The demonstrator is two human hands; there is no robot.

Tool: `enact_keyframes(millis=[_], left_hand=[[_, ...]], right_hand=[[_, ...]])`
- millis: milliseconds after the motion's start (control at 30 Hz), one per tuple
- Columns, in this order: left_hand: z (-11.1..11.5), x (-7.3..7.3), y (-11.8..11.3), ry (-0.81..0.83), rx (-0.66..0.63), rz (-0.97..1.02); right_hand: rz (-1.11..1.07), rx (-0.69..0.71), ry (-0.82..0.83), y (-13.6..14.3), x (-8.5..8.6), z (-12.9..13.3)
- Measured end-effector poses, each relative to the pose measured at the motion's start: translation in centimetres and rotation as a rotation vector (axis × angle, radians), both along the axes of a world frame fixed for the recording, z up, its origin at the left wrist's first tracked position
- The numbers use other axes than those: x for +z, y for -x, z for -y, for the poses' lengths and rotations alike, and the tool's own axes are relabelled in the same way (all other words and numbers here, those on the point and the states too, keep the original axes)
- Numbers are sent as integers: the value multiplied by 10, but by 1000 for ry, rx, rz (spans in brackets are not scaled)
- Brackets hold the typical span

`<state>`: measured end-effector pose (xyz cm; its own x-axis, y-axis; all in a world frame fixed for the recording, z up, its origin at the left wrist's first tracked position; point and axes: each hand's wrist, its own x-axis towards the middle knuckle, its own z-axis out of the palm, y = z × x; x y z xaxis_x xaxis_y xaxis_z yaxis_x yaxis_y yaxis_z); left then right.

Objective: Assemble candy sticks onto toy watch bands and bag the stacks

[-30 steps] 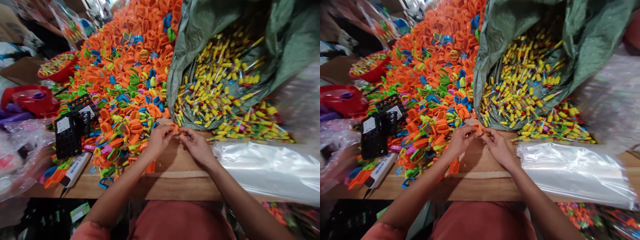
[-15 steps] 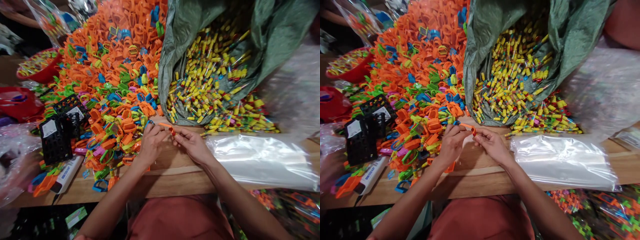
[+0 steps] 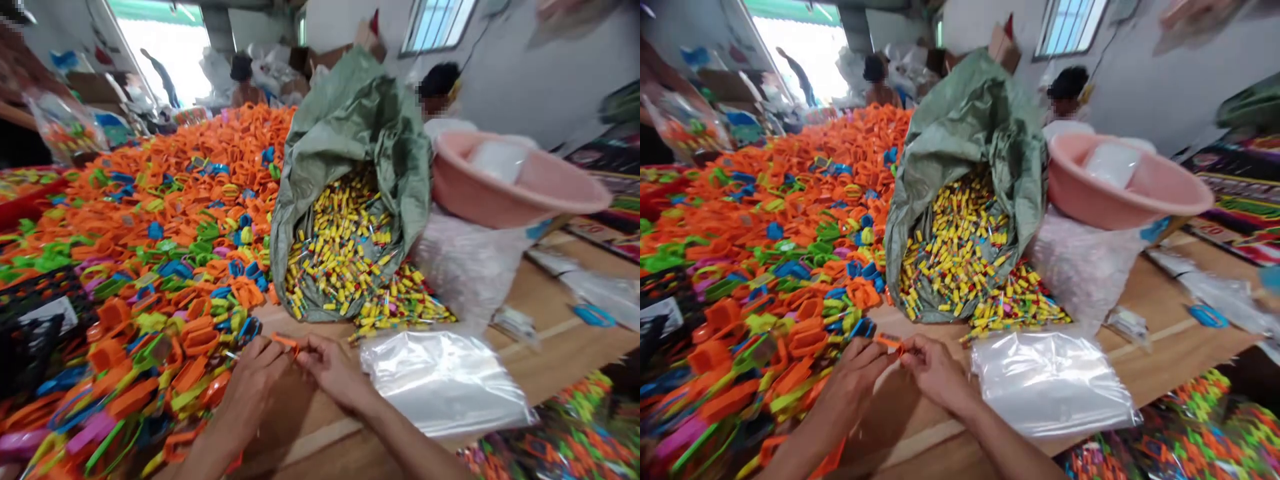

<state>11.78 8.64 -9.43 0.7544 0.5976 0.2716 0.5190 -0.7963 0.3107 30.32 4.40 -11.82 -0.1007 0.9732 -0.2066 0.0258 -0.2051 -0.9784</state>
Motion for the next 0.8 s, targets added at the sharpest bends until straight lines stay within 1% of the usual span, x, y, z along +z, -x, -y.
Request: enact_keyframes(millis=[67, 100, 133, 167, 200, 233, 300, 367, 400, 433, 500, 567, 633, 700, 800], left_hand=[[-7, -1, 13, 47, 33, -39], [-12, -1, 22, 71, 56, -48], [-19, -1, 32, 93, 89, -45], [-26, -1, 40, 111, 133, -22], [-34, -1, 47, 128, 185, 14], [-42, -1, 51, 152, 240, 58], [-57, -3, 49, 216, 341, 149], [-71, -7, 32, 292, 420, 243], [-77, -10, 20, 332, 449, 290], [-83, -13, 5, 370, 473, 333], [-93, -22, -27, 525, 471, 385], [-103, -28, -58, 670, 475, 451], [-114, -32, -86, 706, 518, 572], [-126, -34, -110, 690, 559, 633], [-145, -38, -140, 662, 602, 661]], right_hand=[[117, 55, -90, -10, 8, -5], [182, 61, -153, -20, 15, -10], [245, 42, -225, -34, 24, -18], [308, -5, -301, -50, 33, -27], [371, -82, -378, -70, 43, -39], [444, -191, -454, -91, 53, -51], [642, -504, -579, -134, 69, -75], [843, -767, -604, -169, 74, -93], [930, -844, -581, -182, 71, -99], [1003, -884, -534, -191, 65, -101], [1093, -879, -403, -200, 49, -101], [1100, -846, -268, -202, 33, -98], [1049, -865, -184, -201, 25, -98], [985, -890, -154, -202, 25, -107], [940, -835, -164, -206, 36, -135]])
